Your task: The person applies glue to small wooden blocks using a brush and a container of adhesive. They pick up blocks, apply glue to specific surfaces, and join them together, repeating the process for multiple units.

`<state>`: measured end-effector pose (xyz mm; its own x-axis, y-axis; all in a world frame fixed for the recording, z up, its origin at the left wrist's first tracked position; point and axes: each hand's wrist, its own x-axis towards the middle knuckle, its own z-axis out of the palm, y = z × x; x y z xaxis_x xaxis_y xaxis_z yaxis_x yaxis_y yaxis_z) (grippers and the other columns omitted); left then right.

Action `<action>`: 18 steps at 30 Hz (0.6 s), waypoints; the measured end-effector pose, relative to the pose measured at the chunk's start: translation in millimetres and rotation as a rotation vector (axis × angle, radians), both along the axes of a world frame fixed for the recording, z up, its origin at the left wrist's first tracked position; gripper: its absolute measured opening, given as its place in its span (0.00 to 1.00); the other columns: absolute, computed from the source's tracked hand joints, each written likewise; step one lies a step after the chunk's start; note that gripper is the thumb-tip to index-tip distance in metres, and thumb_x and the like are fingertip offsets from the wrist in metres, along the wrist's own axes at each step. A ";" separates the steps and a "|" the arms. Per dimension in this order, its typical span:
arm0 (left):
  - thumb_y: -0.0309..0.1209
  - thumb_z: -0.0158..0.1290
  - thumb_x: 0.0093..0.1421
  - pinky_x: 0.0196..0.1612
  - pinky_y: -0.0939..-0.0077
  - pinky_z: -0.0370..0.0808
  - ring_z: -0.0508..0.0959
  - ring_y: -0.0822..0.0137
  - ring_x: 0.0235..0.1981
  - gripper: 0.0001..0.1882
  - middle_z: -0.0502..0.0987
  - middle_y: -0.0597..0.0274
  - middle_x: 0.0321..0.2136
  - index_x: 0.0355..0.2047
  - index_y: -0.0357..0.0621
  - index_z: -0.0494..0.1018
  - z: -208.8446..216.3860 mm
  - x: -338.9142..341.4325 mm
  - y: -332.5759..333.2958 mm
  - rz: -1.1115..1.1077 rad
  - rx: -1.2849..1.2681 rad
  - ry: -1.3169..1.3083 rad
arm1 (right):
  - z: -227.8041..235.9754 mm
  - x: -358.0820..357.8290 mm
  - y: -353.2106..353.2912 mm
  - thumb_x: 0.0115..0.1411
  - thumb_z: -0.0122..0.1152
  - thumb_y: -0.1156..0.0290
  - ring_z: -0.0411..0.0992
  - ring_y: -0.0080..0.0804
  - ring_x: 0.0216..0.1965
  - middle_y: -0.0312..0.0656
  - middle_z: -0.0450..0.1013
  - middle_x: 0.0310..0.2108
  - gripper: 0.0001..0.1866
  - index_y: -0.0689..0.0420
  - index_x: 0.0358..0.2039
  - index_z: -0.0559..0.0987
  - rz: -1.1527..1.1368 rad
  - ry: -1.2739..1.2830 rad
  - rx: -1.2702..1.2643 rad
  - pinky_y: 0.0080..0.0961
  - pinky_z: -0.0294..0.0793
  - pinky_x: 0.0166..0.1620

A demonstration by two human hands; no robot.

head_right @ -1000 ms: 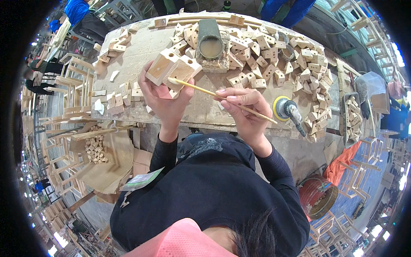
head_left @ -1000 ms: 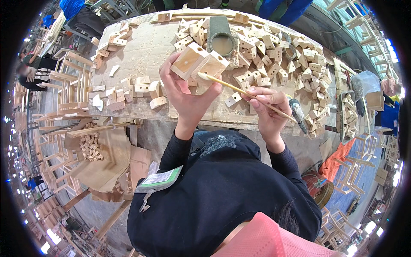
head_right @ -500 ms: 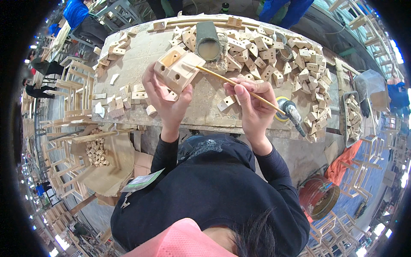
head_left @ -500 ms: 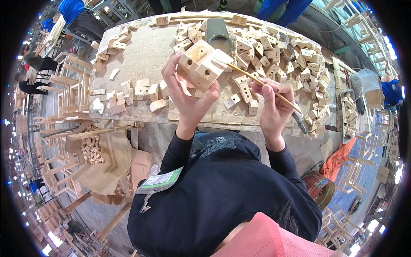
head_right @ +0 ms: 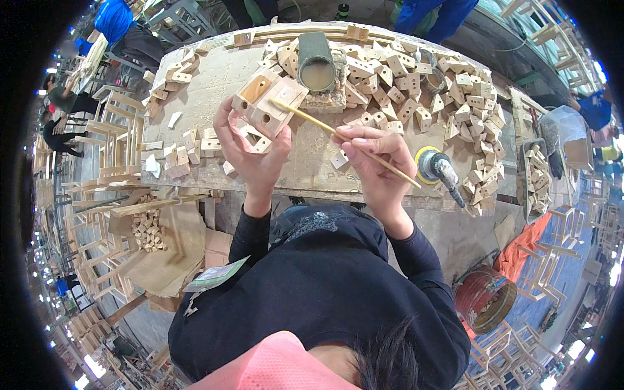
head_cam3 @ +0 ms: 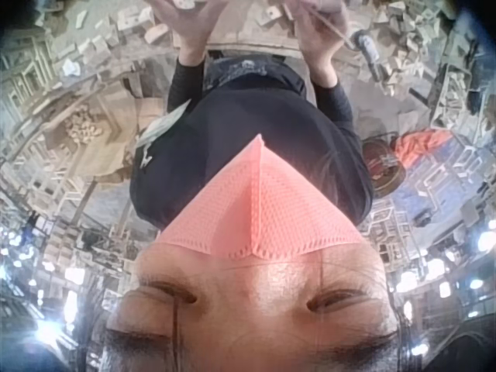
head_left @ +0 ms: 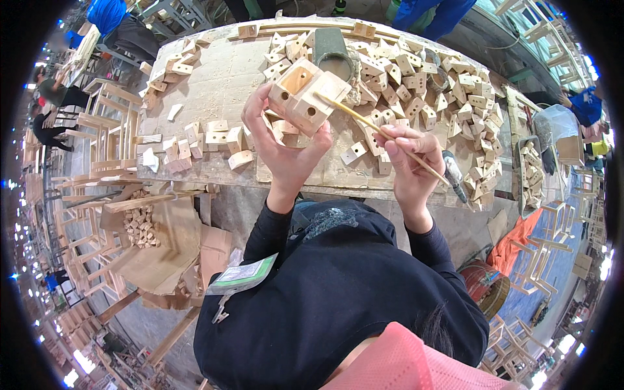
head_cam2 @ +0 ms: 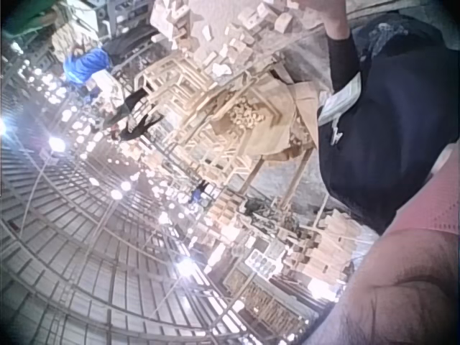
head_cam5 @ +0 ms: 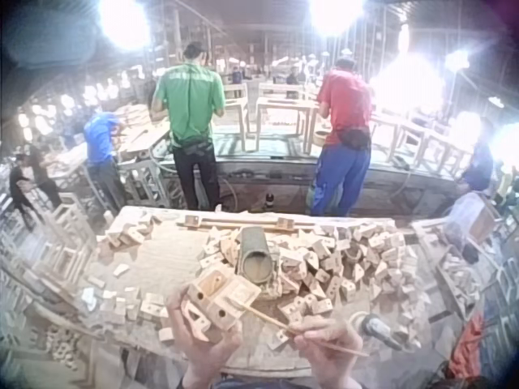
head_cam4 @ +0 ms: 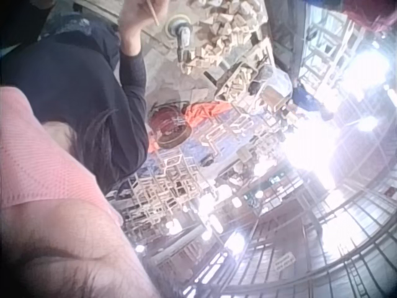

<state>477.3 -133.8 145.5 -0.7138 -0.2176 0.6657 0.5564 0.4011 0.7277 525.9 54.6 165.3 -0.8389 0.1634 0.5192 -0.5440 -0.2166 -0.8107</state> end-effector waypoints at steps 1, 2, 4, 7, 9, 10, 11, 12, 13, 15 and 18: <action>0.34 0.65 0.39 0.56 0.63 0.62 0.64 0.58 0.52 0.43 0.64 0.53 0.51 0.57 0.38 0.60 -0.3 0.0 -0.3 -0.001 0.006 -0.002 | 0.9 1.1 0.3 0.58 0.58 0.88 0.78 0.43 0.43 0.58 0.75 0.43 0.09 0.64 0.36 0.71 0.014 0.012 0.025 0.35 0.81 0.48; 0.34 0.65 0.39 0.56 0.63 0.62 0.64 0.58 0.52 0.43 0.64 0.53 0.51 0.57 0.38 0.60 -0.9 0.0 -0.6 -0.001 0.012 -0.004 | 0.6 1.8 0.8 0.58 0.58 0.88 0.78 0.43 0.43 0.58 0.75 0.43 0.09 0.64 0.36 0.71 0.026 0.015 0.024 0.35 0.81 0.47; 0.34 0.65 0.39 0.56 0.62 0.62 0.64 0.57 0.52 0.43 0.64 0.53 0.51 0.57 0.38 0.60 -1.1 -0.5 -0.8 -0.002 0.011 -0.008 | 0.7 2.7 1.9 0.58 0.58 0.88 0.78 0.43 0.43 0.58 0.75 0.43 0.09 0.64 0.37 0.71 0.047 0.021 0.024 0.35 0.81 0.47; 0.34 0.65 0.39 0.56 0.62 0.62 0.65 0.57 0.52 0.43 0.65 0.53 0.50 0.57 0.38 0.60 -0.1 -1.7 0.1 -0.003 0.004 -0.008 | 3.2 -0.9 3.5 0.58 0.58 0.88 0.78 0.43 0.45 0.57 0.75 0.43 0.09 0.63 0.37 0.71 0.022 0.030 0.023 0.34 0.81 0.47; 0.34 0.65 0.39 0.56 0.62 0.63 0.65 0.57 0.51 0.43 0.66 0.53 0.49 0.56 0.38 0.61 2.4 -3.5 1.8 -0.012 0.024 -0.002 | 1.5 -6.5 7.1 0.58 0.58 0.89 0.78 0.43 0.45 0.57 0.75 0.43 0.09 0.63 0.36 0.72 0.009 0.024 0.029 0.33 0.81 0.47; 0.34 0.65 0.39 0.55 0.62 0.63 0.65 0.58 0.51 0.42 0.66 0.53 0.49 0.56 0.37 0.62 3.8 -6.3 2.3 -0.009 0.012 -0.007 | 1.1 -8.8 9.7 0.57 0.58 0.89 0.78 0.43 0.45 0.56 0.75 0.43 0.09 0.63 0.36 0.72 0.000 0.021 0.032 0.33 0.81 0.47; 0.35 0.65 0.39 0.55 0.62 0.63 0.66 0.58 0.51 0.42 0.66 0.53 0.49 0.55 0.37 0.62 5.1 -10.4 2.1 -0.008 0.001 -0.012 | 1.5 -9.4 13.0 0.57 0.58 0.90 0.78 0.43 0.45 0.56 0.75 0.43 0.09 0.63 0.35 0.73 -0.011 0.027 0.066 0.32 0.80 0.47; 0.35 0.65 0.40 0.55 0.62 0.63 0.66 0.58 0.51 0.41 0.67 0.53 0.49 0.55 0.37 0.63 7.0 -15.3 1.9 -0.007 -0.012 -0.014 | 1.9 -9.6 17.1 0.56 0.59 0.90 0.78 0.42 0.45 0.55 0.76 0.43 0.09 0.63 0.34 0.73 -0.021 0.035 0.098 0.32 0.80 0.47; 0.35 0.65 0.40 0.55 0.63 0.64 0.66 0.59 0.51 0.40 0.67 0.53 0.49 0.54 0.37 0.63 9.0 -23.5 1.5 -0.019 -0.010 -0.018 | 2.3 -9.9 22.0 0.56 0.59 0.91 0.78 0.42 0.45 0.55 0.76 0.43 0.09 0.62 0.33 0.73 -0.035 0.042 0.132 0.31 0.80 0.47; 0.36 0.64 0.41 0.54 0.63 0.64 0.66 0.60 0.51 0.39 0.67 0.54 0.49 0.54 0.37 0.64 14.2 -51.0 -0.5 -0.052 -0.006 -0.026 | 3.4 -11.2 35.0 0.55 0.59 0.91 0.78 0.41 0.45 0.53 0.76 0.43 0.09 0.62 0.29 0.74 -0.109 0.039 0.160 0.31 0.80 0.48; 0.42 0.65 0.43 0.51 0.65 0.66 0.69 0.64 0.48 0.38 0.70 0.55 0.45 0.51 0.36 0.65 24.3 -123.9 2.4 -0.052 -0.166 -0.002 | -1.7 -11.2 63.4 0.56 0.59 0.91 0.79 0.40 0.44 0.52 0.77 0.43 0.09 0.62 0.28 0.75 -0.246 0.017 0.159 0.30 0.79 0.47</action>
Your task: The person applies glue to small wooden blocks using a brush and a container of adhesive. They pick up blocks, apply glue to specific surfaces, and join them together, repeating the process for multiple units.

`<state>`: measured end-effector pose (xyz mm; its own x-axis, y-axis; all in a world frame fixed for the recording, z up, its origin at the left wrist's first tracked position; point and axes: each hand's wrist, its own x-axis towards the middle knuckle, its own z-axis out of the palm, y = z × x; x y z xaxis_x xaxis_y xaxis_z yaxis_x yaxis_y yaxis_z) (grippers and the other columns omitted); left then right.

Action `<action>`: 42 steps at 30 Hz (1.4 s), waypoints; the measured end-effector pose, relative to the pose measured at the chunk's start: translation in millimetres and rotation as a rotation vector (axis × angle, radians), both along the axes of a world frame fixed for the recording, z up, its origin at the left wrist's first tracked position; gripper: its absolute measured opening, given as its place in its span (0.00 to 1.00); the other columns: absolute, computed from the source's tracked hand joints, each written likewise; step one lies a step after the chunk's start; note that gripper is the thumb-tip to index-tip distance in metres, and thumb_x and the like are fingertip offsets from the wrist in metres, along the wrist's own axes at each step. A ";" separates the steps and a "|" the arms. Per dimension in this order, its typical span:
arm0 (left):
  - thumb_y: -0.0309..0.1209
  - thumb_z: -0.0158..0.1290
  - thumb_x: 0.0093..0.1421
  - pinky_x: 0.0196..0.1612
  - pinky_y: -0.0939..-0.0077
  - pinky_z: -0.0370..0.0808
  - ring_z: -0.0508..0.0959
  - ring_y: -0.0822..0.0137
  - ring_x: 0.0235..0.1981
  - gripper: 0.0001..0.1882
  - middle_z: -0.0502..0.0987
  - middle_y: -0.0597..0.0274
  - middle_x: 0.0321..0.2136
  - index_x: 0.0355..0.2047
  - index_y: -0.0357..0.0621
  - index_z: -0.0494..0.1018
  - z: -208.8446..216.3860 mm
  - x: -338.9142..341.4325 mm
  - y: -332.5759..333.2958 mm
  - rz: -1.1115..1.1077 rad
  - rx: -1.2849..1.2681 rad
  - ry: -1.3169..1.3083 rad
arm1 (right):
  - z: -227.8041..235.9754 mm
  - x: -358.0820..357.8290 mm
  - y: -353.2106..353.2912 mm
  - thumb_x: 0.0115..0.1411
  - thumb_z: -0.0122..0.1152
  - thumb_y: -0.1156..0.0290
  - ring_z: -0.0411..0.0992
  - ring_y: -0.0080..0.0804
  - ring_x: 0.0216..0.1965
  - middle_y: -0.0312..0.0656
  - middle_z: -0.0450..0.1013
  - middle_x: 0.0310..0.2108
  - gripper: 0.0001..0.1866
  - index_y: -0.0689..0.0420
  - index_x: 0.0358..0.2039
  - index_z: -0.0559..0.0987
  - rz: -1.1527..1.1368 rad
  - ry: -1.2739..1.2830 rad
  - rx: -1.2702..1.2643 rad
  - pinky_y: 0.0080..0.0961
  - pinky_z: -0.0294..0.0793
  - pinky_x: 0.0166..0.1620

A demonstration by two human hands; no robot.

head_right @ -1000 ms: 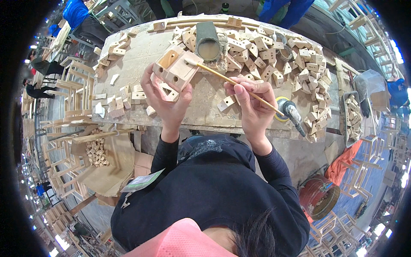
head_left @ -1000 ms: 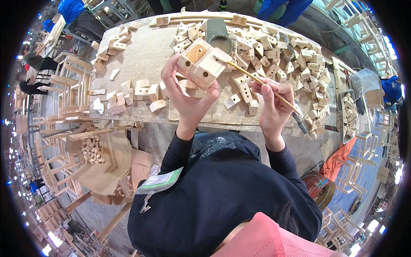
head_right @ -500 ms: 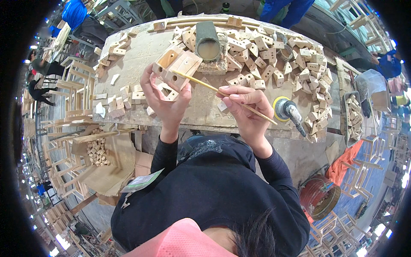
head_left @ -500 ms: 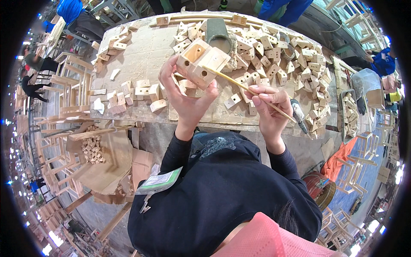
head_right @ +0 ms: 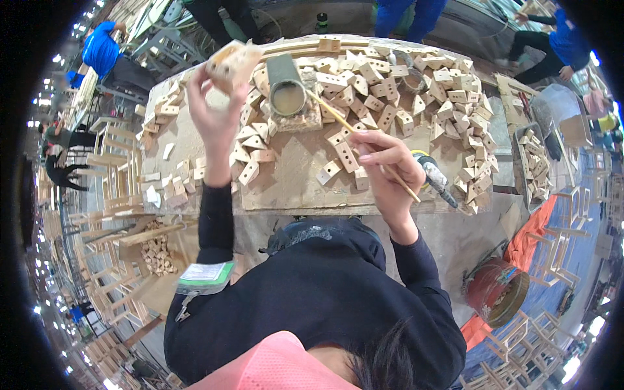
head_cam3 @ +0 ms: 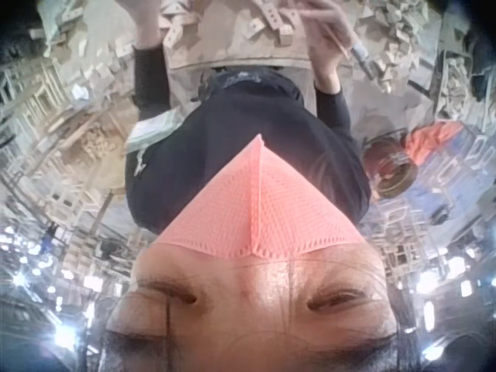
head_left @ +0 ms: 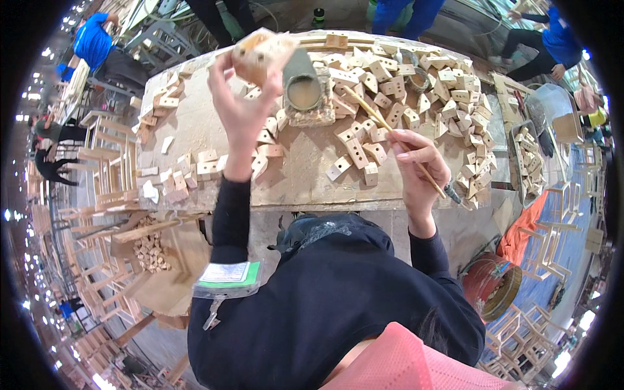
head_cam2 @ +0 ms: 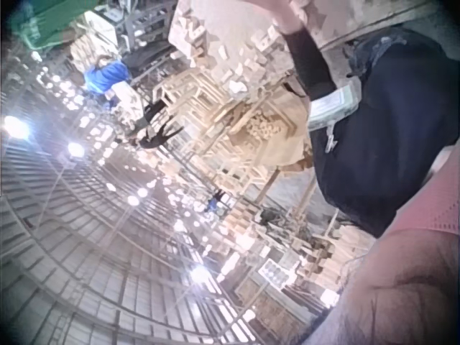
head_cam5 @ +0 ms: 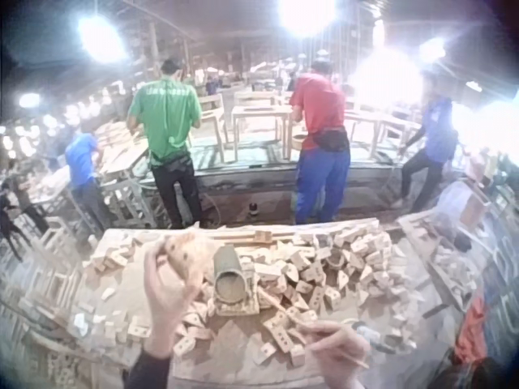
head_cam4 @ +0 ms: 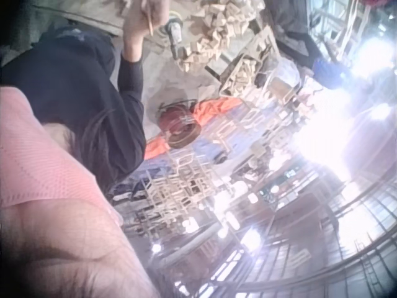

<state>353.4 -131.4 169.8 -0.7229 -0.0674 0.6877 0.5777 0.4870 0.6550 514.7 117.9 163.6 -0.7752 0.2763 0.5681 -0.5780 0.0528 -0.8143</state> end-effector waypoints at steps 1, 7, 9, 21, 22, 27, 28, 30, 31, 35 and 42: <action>0.45 0.65 0.44 0.50 0.66 0.69 0.71 0.64 0.47 0.38 0.71 0.54 0.45 0.50 0.33 0.67 3.7 -30.0 9.2 -0.072 0.047 -0.091 | -4.5 1.6 11.2 0.56 0.59 0.90 0.79 0.40 0.44 0.53 0.77 0.43 0.08 0.62 0.28 0.75 -0.051 -0.023 -0.028 0.30 0.79 0.47; 0.58 0.65 0.41 0.47 0.73 0.72 0.79 0.62 0.42 0.38 0.82 0.53 0.37 0.38 0.32 0.80 -38.3 -228.3 78.8 0.188 -0.238 -0.650 | -38.3 35.2 78.3 0.59 0.58 0.87 0.77 0.39 0.46 0.54 0.75 0.46 0.06 0.62 0.30 0.75 -0.260 -0.200 -0.185 0.31 0.78 0.51; 0.64 0.62 0.39 0.54 0.67 0.68 0.78 0.53 0.46 0.42 0.81 0.48 0.39 0.39 0.35 0.81 -62.8 -259.3 123.0 0.343 -0.496 -0.719 | -47.6 49.6 94.6 0.59 0.58 0.86 0.78 0.37 0.45 0.54 0.76 0.45 0.05 0.62 0.32 0.75 -0.377 -0.299 -0.205 0.29 0.78 0.49; 0.58 0.67 0.37 0.59 0.64 0.69 0.73 0.56 0.55 0.48 0.73 0.49 0.54 0.51 0.33 0.73 -201.5 -330.7 150.0 0.485 -0.639 -1.035 | -97.0 116.9 165.5 0.68 0.54 0.68 0.75 0.28 0.35 0.45 0.76 0.37 0.13 0.66 0.43 0.77 -0.653 -0.565 -0.236 0.25 0.78 0.38; 0.58 0.68 0.37 0.58 0.65 0.70 0.74 0.57 0.54 0.48 0.73 0.48 0.54 0.51 0.33 0.73 -206.9 -337.5 153.8 0.453 -0.551 -1.053 | -96.0 111.6 168.4 0.68 0.54 0.68 0.76 0.28 0.35 0.45 0.76 0.36 0.12 0.66 0.43 0.77 -0.644 -0.544 -0.234 0.25 0.77 0.38; 0.56 0.67 0.39 0.57 0.66 0.70 0.74 0.60 0.54 0.40 0.77 0.51 0.50 0.46 0.38 0.78 -207.5 -332.2 148.9 0.232 -0.683 -1.139 | -104.9 63.6 182.5 0.69 0.49 0.71 0.76 0.31 0.40 0.48 0.75 0.43 0.12 0.68 0.43 0.75 -0.443 -0.484 0.047 0.25 0.77 0.42; 0.55 0.66 0.40 0.59 0.64 0.67 0.74 0.58 0.55 0.39 0.77 0.50 0.50 0.47 0.39 0.78 -192.6 -330.9 141.3 0.282 -0.659 -1.091 | -109.7 50.7 184.0 0.69 0.50 0.72 0.77 0.34 0.40 0.49 0.76 0.43 0.11 0.66 0.44 0.75 -0.416 -0.466 0.073 0.26 0.76 0.42; 0.59 0.61 0.43 0.48 0.68 0.73 0.80 0.62 0.45 0.35 0.80 0.46 0.42 0.41 0.42 0.81 -185.5 -318.1 167.5 0.329 -0.668 -0.922 | -119.9 17.8 181.6 0.67 0.51 0.72 0.77 0.39 0.40 0.49 0.77 0.41 0.10 0.59 0.46 0.76 -0.443 -0.585 0.350 0.29 0.75 0.43; 0.62 0.59 0.44 0.57 0.62 0.68 0.74 0.55 0.54 0.39 0.76 0.45 0.51 0.47 0.43 0.79 -174.7 -307.0 195.3 0.367 -0.692 -0.820 | -125.3 1.4 183.5 0.66 0.52 0.72 0.77 0.43 0.40 0.48 0.78 0.39 0.11 0.56 0.47 0.76 -0.474 -0.678 0.568 0.32 0.75 0.43; 0.29 0.60 0.51 0.33 0.73 0.75 0.80 0.66 0.28 0.16 0.80 0.48 0.24 0.39 0.34 0.79 -122.4 -254.7 141.3 0.647 -0.524 0.361 | -162.2 -58.1 161.4 0.61 0.60 0.61 0.76 0.47 0.39 0.48 0.77 0.36 0.19 0.57 0.49 0.75 -0.367 -0.631 0.977 0.41 0.74 0.40; 0.34 0.62 0.54 0.29 0.75 0.75 0.78 0.67 0.25 0.20 0.77 0.52 0.37 0.45 0.36 0.77 -72.5 48.0 183.1 -0.443 -0.374 -0.369 | -213.0 -101.2 165.7 0.55 0.66 0.59 0.76 0.52 0.41 0.53 0.75 0.39 0.22 0.59 0.44 0.73 -0.414 -0.956 1.216 0.45 0.76 0.42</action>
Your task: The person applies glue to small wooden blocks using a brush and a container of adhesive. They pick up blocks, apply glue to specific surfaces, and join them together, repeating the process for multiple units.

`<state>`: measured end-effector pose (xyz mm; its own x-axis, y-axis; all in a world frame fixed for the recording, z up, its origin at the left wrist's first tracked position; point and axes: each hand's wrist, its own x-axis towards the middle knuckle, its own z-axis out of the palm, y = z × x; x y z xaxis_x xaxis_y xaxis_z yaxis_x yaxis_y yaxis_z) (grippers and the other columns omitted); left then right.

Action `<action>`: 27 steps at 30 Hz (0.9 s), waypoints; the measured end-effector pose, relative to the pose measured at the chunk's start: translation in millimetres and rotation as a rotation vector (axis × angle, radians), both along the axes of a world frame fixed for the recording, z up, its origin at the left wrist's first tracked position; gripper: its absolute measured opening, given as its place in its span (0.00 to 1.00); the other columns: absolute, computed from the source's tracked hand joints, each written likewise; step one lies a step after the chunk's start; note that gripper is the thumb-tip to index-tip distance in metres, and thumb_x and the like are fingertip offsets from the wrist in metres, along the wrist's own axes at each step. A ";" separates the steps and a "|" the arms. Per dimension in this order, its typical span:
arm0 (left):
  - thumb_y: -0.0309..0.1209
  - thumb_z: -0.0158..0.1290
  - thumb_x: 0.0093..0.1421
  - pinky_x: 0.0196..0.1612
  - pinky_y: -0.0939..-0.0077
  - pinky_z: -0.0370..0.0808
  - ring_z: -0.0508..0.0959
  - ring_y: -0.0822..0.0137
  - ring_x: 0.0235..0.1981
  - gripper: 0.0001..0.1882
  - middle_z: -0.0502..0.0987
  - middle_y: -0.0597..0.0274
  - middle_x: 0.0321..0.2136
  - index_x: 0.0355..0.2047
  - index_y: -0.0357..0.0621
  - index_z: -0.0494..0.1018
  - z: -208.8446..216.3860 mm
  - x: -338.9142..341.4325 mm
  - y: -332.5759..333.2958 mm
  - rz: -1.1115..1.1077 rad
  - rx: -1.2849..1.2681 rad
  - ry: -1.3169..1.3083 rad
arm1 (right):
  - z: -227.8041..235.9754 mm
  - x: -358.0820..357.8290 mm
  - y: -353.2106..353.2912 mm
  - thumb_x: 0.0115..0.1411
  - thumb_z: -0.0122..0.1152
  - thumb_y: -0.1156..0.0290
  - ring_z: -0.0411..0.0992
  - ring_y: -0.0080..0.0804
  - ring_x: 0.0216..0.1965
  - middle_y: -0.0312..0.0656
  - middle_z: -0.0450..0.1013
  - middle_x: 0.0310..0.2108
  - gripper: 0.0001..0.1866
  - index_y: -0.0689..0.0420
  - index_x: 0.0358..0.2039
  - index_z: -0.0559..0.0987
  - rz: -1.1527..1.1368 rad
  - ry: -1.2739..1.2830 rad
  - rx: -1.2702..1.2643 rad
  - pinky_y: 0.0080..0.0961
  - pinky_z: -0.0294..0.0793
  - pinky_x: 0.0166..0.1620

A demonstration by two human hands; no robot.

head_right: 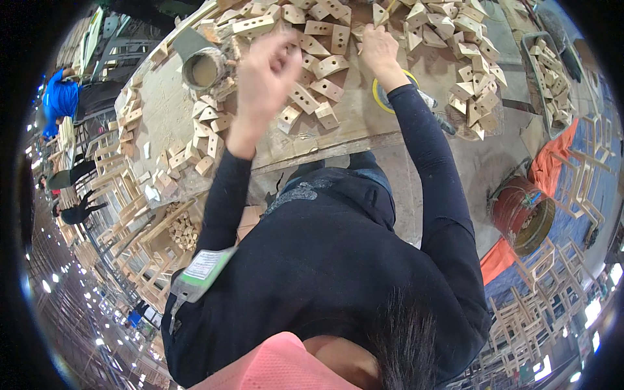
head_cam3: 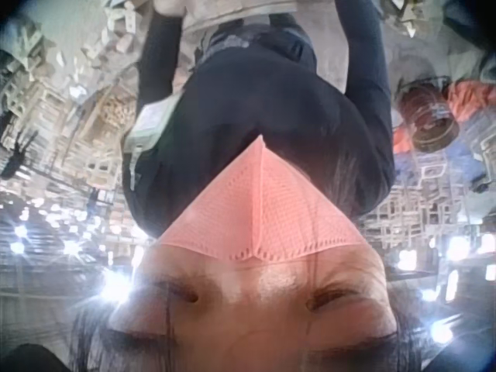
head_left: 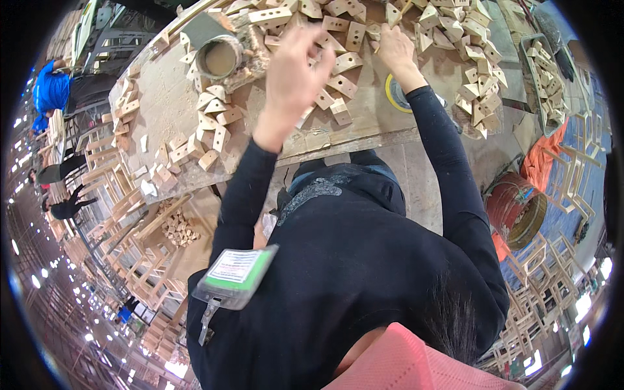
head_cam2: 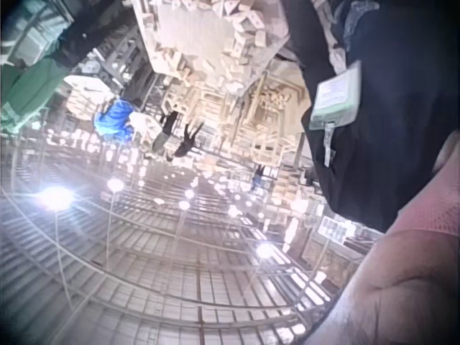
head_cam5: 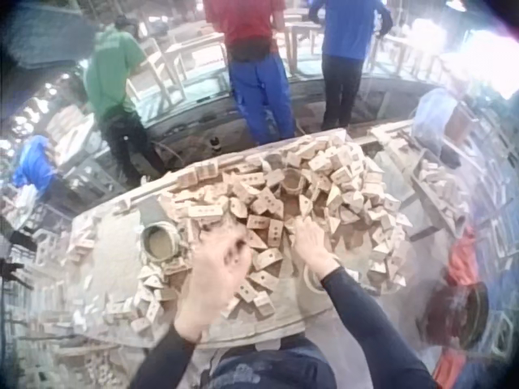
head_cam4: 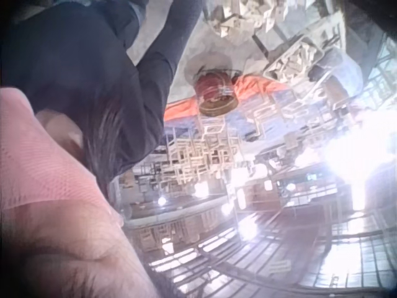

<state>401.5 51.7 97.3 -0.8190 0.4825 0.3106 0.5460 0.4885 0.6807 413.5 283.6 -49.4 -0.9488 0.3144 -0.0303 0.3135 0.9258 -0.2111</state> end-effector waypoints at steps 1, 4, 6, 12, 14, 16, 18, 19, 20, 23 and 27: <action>0.34 0.62 0.54 0.29 0.75 0.75 0.78 0.68 0.25 0.21 0.77 0.52 0.36 0.45 0.36 0.76 -16.9 24.7 -19.7 0.018 -0.005 -0.082 | 3.3 1.8 -1.8 0.55 0.66 0.61 0.76 0.52 0.42 0.54 0.75 0.40 0.21 0.60 0.44 0.73 -0.002 -0.014 -0.005 0.44 0.76 0.42; 0.34 0.61 0.53 0.39 0.63 0.75 0.78 0.55 0.35 0.23 0.73 0.49 0.40 0.47 0.36 0.72 -62.8 73.0 -66.5 0.182 -0.198 -0.334 | 19.8 11.5 0.0 0.54 0.64 0.68 0.77 0.50 0.43 0.53 0.75 0.42 0.20 0.59 0.46 0.73 -0.027 -0.005 0.000 0.43 0.77 0.43; 0.34 0.61 0.51 0.43 0.60 0.75 0.77 0.51 0.41 0.26 0.71 0.47 0.44 0.49 0.36 0.71 -97.3 93.8 -88.0 0.240 -0.320 -0.278 | 46.7 30.1 -4.1 0.54 0.64 0.71 0.77 0.48 0.42 0.49 0.75 0.42 0.21 0.57 0.48 0.73 0.042 0.171 -0.079 0.42 0.78 0.41; 0.35 0.61 0.50 0.48 0.59 0.74 0.76 0.48 0.45 0.25 0.71 0.46 0.48 0.48 0.37 0.73 -132.1 96.8 -104.2 0.235 -0.292 -0.328 | 101.4 88.2 -31.5 0.48 0.61 0.86 0.77 0.38 0.45 0.42 0.72 0.51 0.26 0.55 0.50 0.75 0.191 0.441 -0.589 0.29 0.79 0.43; 0.36 0.62 0.50 0.45 0.62 0.75 0.78 0.50 0.42 0.23 0.74 0.49 0.43 0.44 0.37 0.75 -129.1 94.7 -110.5 0.259 -0.258 -0.378 | 110.1 103.7 -48.3 0.46 0.58 0.92 0.76 0.34 0.50 0.42 0.68 0.58 0.28 0.57 0.49 0.76 0.236 0.515 -0.803 0.23 0.79 0.50; 0.38 0.63 0.49 0.41 0.66 0.75 0.79 0.54 0.38 0.24 0.76 0.51 0.37 0.42 0.36 0.76 -114.6 89.1 -112.1 0.242 -0.237 -0.496 | 119.0 119.8 -63.7 0.48 0.56 0.93 0.74 0.34 0.52 0.42 0.68 0.58 0.28 0.58 0.50 0.75 0.230 0.491 -0.911 0.24 0.78 0.52; 0.40 0.64 0.51 0.35 0.75 0.74 0.78 0.66 0.29 0.23 0.78 0.59 0.29 0.41 0.35 0.77 -103.6 88.2 -110.2 0.239 -0.103 -0.572 | 118.0 130.5 -73.8 0.49 0.54 0.94 0.71 0.33 0.55 0.44 0.67 0.58 0.28 0.59 0.51 0.75 0.222 0.460 -1.052 0.27 0.75 0.56; 0.39 0.63 0.54 0.34 0.77 0.73 0.76 0.70 0.28 0.21 0.77 0.62 0.28 0.42 0.36 0.77 -99.7 89.7 -109.4 0.217 0.025 -0.688 | 117.6 134.6 -78.6 0.49 0.54 0.94 0.71 0.33 0.56 0.44 0.67 0.59 0.28 0.59 0.51 0.74 0.221 0.455 -1.104 0.27 0.75 0.57; 0.38 0.62 0.56 0.33 0.79 0.72 0.75 0.74 0.28 0.19 0.76 0.65 0.28 0.42 0.36 0.77 -95.9 90.7 -108.1 0.194 0.155 -0.801 | 118.3 138.3 -84.7 0.49 0.54 0.94 0.71 0.33 0.56 0.43 0.66 0.59 0.29 0.59 0.52 0.74 0.221 0.450 -1.155 0.27 0.74 0.57; 0.36 0.57 0.63 0.32 0.83 0.69 0.72 0.79 0.27 0.15 0.75 0.70 0.27 0.42 0.36 0.77 -57.8 92.5 -94.8 0.120 0.394 -0.973 | 119.8 146.5 -99.0 0.51 0.53 0.92 0.69 0.32 0.58 0.43 0.66 0.60 0.26 0.61 0.52 0.74 0.197 0.410 -1.310 0.28 0.70 0.60; 0.37 0.55 0.64 0.33 0.83 0.69 0.71 0.79 0.26 0.16 0.73 0.71 0.26 0.42 0.35 0.76 -35.5 97.4 -90.1 0.084 0.557 -1.034 | 120.3 150.7 -111.2 0.57 0.54 0.86 0.68 0.30 0.57 0.45 0.67 0.58 0.20 0.65 0.51 0.73 0.147 0.383 -1.460 0.27 0.69 0.60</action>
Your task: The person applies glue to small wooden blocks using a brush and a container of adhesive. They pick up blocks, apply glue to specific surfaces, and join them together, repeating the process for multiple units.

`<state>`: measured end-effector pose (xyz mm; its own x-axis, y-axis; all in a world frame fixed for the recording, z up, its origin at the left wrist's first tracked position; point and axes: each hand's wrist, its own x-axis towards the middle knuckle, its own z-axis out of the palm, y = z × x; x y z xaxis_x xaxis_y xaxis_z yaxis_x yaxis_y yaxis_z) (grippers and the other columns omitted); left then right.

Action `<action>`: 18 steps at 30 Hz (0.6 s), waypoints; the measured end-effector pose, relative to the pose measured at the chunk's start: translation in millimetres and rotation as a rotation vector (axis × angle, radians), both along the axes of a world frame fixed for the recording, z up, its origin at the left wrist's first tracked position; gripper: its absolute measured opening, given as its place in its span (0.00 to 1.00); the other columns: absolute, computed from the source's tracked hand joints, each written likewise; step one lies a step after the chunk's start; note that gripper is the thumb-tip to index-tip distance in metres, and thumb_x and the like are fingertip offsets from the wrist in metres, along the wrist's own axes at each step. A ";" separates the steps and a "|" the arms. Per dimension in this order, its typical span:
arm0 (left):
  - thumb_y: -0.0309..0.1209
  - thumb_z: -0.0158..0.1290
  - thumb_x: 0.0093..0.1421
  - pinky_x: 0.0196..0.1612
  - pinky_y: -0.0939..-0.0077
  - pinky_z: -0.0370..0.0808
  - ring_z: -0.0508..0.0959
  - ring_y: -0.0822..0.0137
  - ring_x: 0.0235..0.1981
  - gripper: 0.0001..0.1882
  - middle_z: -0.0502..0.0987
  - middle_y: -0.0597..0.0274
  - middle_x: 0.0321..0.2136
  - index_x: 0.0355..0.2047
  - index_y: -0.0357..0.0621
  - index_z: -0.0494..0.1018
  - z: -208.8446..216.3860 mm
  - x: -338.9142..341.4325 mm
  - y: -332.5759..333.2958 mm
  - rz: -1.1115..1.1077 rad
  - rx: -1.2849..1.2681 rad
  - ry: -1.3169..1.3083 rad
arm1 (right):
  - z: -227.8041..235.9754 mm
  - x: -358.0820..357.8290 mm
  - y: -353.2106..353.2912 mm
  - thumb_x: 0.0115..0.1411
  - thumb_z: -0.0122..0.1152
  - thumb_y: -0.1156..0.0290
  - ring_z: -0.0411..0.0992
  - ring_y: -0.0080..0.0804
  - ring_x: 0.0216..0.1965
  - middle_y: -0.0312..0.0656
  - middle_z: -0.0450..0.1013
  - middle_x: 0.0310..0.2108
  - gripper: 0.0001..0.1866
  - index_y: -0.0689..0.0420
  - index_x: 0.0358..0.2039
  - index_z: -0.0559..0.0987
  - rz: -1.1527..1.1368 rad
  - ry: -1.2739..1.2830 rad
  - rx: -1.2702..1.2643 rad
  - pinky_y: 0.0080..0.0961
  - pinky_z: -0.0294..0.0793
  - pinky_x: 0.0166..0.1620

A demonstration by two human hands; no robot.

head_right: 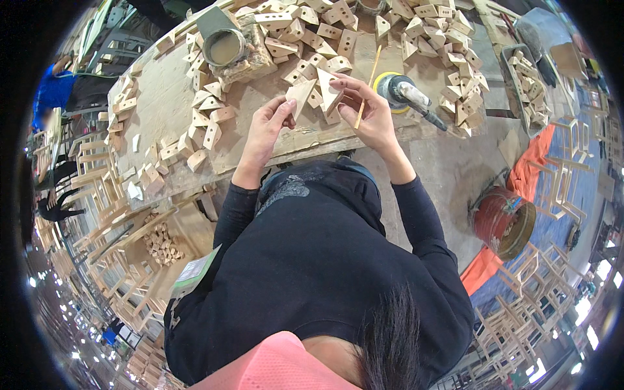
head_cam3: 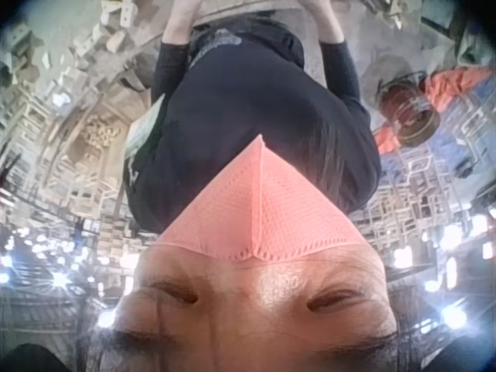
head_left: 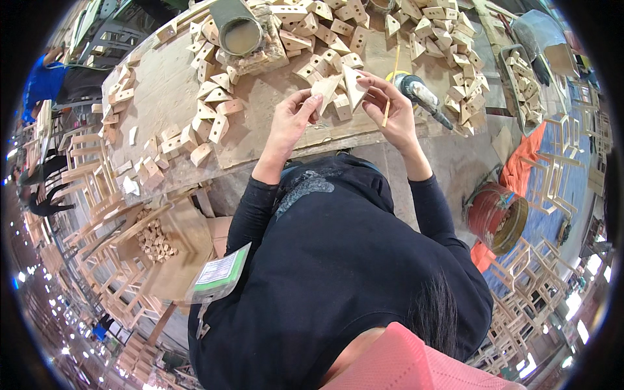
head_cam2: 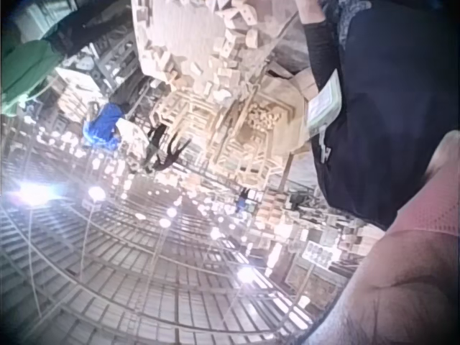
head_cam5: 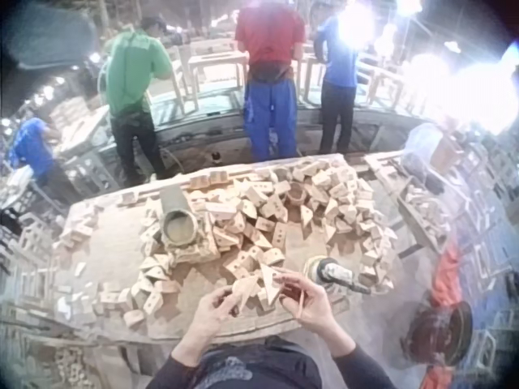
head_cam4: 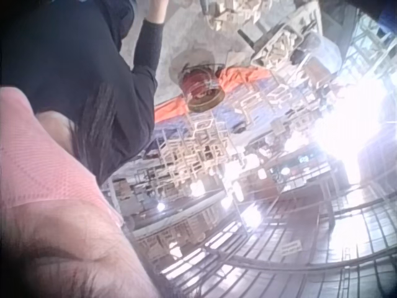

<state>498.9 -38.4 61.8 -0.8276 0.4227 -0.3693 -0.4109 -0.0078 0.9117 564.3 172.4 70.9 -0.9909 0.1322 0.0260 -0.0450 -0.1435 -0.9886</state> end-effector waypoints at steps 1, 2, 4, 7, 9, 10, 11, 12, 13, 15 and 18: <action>0.38 0.54 0.65 0.33 0.83 0.69 0.71 0.79 0.26 0.16 0.73 0.71 0.26 0.42 0.34 0.76 2.5 0.6 -0.6 0.010 0.029 -0.011 | 3.0 0.8 -4.0 0.58 0.56 0.85 0.69 0.30 0.57 0.46 0.68 0.58 0.19 0.65 0.51 0.73 -0.013 -0.012 -0.041 0.27 0.69 0.59; 0.38 0.54 0.65 0.33 0.83 0.69 0.71 0.79 0.26 0.16 0.73 0.71 0.26 0.42 0.35 0.76 4.6 0.7 -1.7 0.010 0.033 -0.019 | 4.6 1.0 -7.2 0.59 0.57 0.84 0.69 0.30 0.56 0.46 0.68 0.58 0.18 0.65 0.51 0.73 -0.026 -0.024 -0.083 0.27 0.69 0.59; 0.38 0.53 0.65 0.34 0.83 0.69 0.71 0.79 0.26 0.16 0.73 0.71 0.26 0.42 0.35 0.76 7.6 0.7 -2.7 0.006 0.041 -0.033 | 4.1 1.5 -10.2 0.61 0.59 0.80 0.70 0.29 0.55 0.46 0.69 0.57 0.18 0.66 0.52 0.72 -0.054 -0.039 -0.058 0.26 0.70 0.58; 0.37 0.57 0.63 0.32 0.84 0.69 0.70 0.81 0.26 0.19 0.74 0.71 0.26 0.46 0.33 0.75 8.3 0.7 -5.2 0.001 0.061 -0.018 | 3.9 -0.4 -12.2 0.61 0.62 0.78 0.70 0.29 0.54 0.45 0.69 0.57 0.19 0.66 0.53 0.72 -0.091 -0.067 -0.085 0.25 0.70 0.57; 0.34 0.58 0.62 0.33 0.84 0.70 0.72 0.80 0.28 0.18 0.76 0.68 0.29 0.47 0.33 0.74 7.6 1.4 -6.1 0.003 0.032 0.021 | 5.8 -2.2 -13.0 0.61 0.62 0.78 0.70 0.29 0.54 0.45 0.70 0.57 0.20 0.66 0.53 0.72 -0.109 -0.076 -0.107 0.25 0.70 0.57; 0.33 0.58 0.62 0.34 0.84 0.71 0.73 0.80 0.28 0.18 0.77 0.67 0.31 0.47 0.33 0.74 7.0 2.0 -6.6 0.005 0.017 0.041 | 8.6 -3.6 -13.2 0.61 0.62 0.78 0.70 0.29 0.54 0.46 0.70 0.57 0.21 0.66 0.54 0.71 -0.116 -0.075 -0.110 0.24 0.70 0.57; 0.31 0.58 0.61 0.35 0.84 0.72 0.73 0.79 0.29 0.17 0.77 0.66 0.33 0.48 0.33 0.74 6.4 2.9 -7.2 0.026 0.017 0.067 | 9.9 -4.4 -13.1 0.60 0.62 0.78 0.70 0.28 0.54 0.46 0.70 0.57 0.22 0.65 0.55 0.71 -0.123 -0.074 -0.112 0.24 0.69 0.57; 0.29 0.58 0.61 0.36 0.83 0.73 0.74 0.79 0.31 0.17 0.77 0.64 0.35 0.48 0.34 0.74 5.9 3.9 -7.2 0.044 0.018 0.092 | 9.2 -4.5 -12.0 0.60 0.63 0.78 0.70 0.29 0.55 0.46 0.70 0.56 0.22 0.65 0.55 0.71 -0.130 -0.075 -0.117 0.24 0.69 0.57; 0.27 0.58 0.60 0.38 0.83 0.73 0.75 0.78 0.32 0.17 0.78 0.63 0.38 0.49 0.34 0.73 4.9 4.3 -7.2 0.063 0.020 0.117 | 7.7 -4.8 -10.1 0.60 0.63 0.78 0.70 0.29 0.55 0.46 0.70 0.56 0.23 0.65 0.56 0.71 -0.138 -0.076 -0.122 0.24 0.69 0.57; 0.23 0.57 0.58 0.40 0.82 0.74 0.76 0.77 0.33 0.18 0.77 0.63 0.41 0.50 0.38 0.73 1.9 1.6 -10.0 0.061 0.038 0.143 | 6.0 -4.9 -5.3 0.59 0.64 0.78 0.70 0.29 0.55 0.46 0.71 0.55 0.25 0.65 0.57 0.70 -0.146 -0.096 -0.125 0.24 0.69 0.58; 0.19 0.55 0.54 0.41 0.78 0.76 0.79 0.72 0.36 0.21 0.75 0.63 0.46 0.50 0.46 0.74 -12.6 -7.2 -16.4 0.044 -0.184 0.418 | 5.5 -3.3 4.1 0.58 0.65 0.79 0.70 0.29 0.55 0.46 0.72 0.55 0.27 0.65 0.58 0.69 -0.166 -0.133 -0.134 0.25 0.69 0.58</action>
<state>491.7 -54.8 49.2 -0.9373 0.3424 -0.0653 -0.0102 0.1604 0.9870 561.0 176.5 76.4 -0.9488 0.2869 -0.1322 0.0506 -0.2752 -0.9601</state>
